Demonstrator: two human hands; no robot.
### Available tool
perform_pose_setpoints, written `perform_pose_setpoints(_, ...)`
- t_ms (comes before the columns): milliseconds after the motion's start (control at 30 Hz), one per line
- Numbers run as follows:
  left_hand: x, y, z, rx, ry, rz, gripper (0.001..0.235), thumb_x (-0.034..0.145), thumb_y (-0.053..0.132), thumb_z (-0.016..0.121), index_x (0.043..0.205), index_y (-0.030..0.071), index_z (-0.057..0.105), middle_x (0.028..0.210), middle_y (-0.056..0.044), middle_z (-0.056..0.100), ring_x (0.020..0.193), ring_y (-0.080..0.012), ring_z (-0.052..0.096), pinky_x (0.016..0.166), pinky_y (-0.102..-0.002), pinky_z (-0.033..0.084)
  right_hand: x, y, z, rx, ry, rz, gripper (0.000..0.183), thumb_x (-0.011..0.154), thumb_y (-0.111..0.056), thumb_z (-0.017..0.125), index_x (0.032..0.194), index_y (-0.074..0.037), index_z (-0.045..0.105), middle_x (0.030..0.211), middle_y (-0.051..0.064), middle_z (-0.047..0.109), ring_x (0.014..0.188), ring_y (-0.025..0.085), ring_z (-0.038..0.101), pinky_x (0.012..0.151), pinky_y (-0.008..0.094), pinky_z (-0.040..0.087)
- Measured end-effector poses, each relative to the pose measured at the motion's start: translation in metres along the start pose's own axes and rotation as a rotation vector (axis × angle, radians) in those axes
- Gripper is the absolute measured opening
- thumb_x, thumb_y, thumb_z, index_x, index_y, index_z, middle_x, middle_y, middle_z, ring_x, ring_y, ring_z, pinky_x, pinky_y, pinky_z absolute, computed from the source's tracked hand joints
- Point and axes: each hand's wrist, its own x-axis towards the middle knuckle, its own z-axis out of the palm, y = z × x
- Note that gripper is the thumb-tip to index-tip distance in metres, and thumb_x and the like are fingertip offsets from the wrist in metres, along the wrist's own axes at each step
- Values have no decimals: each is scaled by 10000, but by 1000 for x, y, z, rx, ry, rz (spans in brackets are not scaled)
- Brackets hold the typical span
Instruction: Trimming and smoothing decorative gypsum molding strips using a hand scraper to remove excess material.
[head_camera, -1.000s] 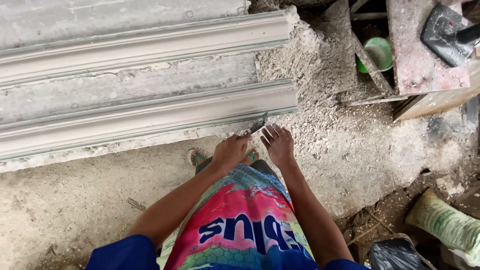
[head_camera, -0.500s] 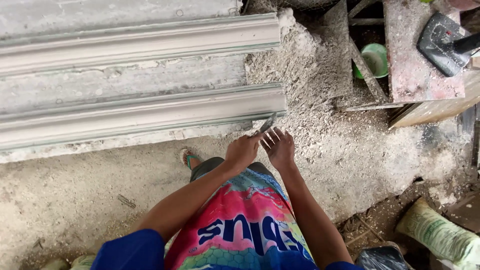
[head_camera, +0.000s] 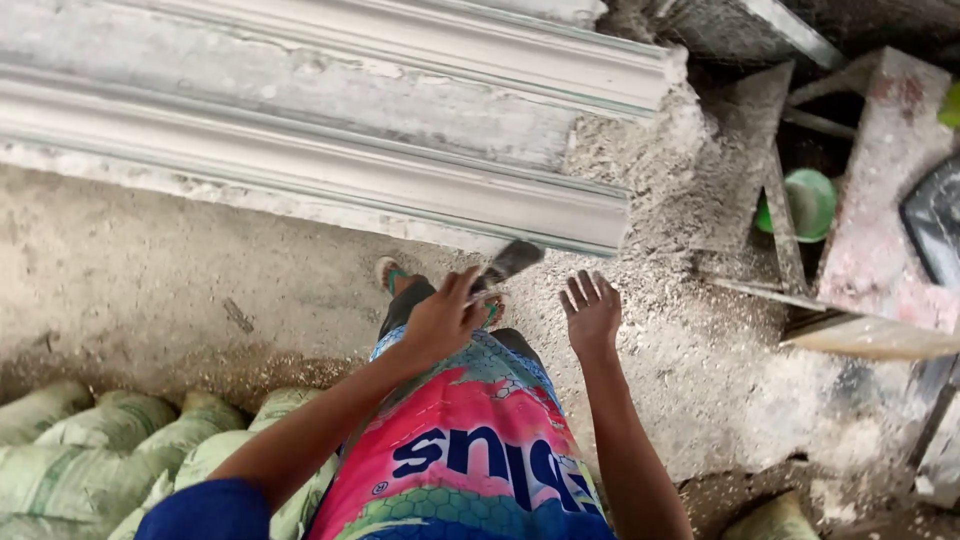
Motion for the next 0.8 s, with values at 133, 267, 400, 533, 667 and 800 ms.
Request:
perform_pose_setpoints(133, -31, -11, -23, -152, 27, -255, 542, 1017, 175, 472, 1517, 5, 353, 1212, -295, 516, 700, -436, 672, 458, -520, 557, -30, -5, 35, -264, 79, -218, 327, 1028, -372, 540, 1298, -187, 533, 1484, 123, 488, 1375, 335, 495, 1115, 553, 416)
perform_pose_setpoints(267, -41, -25, 6, -316, 172, -375, 626, 963, 132, 496, 1533, -44, 306, 1249, -337, 461, 752, -521, 648, 501, -531, 562, -49, -1, 67, -895, -12, -734, 205, 1012, -123, 578, 1209, -124, 525, 1373, 100, 519, 1290, 247, 518, 999, 367, 486)
perform_pose_setpoints(400, -42, -32, 36, -389, 245, -321, 681, 966, 146, 516, 1540, -98, 244, 1231, -314, 442, 655, -520, 637, 423, -513, 534, -48, -1, 116, -1545, -455, -1358, 396, 953, -93, 622, 1335, 0, 570, 1388, 172, 534, 1330, 386, 489, 1120, 504, 402)
perform_pose_setpoints(533, -32, -13, 36, -217, 376, -248, 690, 991, 99, 507, 1542, -159, 182, 1237, -403, 422, 621, -520, 641, 412, -478, 555, -40, -14, 169, -1822, -618, -1472, 487, 1011, -311, 585, 1444, -89, 561, 1530, 143, 461, 1411, 412, 418, 1139, 528, 354)
perform_pose_setpoints(667, -23, -3, 70, -83, 526, -242, 696, 1006, 78, 509, 1549, -174, 154, 1288, -443, 414, 655, -528, 649, 407, -483, 540, 0, -24, 195, -1929, -909, -1661, 517, 985, -343, 593, 1462, -144, 575, 1524, 175, 487, 1433, 441, 420, 1130, 539, 367)
perform_pose_setpoints(800, -2, 6, 106, -14, 700, -287, 650, 1030, 52, 492, 1541, -202, 180, 1304, -471, 413, 875, -633, 637, 449, -513, 552, 37, -18, 205, -1895, -1207, -1728, 496, 1030, -284, 519, 1512, -163, 529, 1538, 192, 486, 1450, 434, 421, 1141, 536, 365)
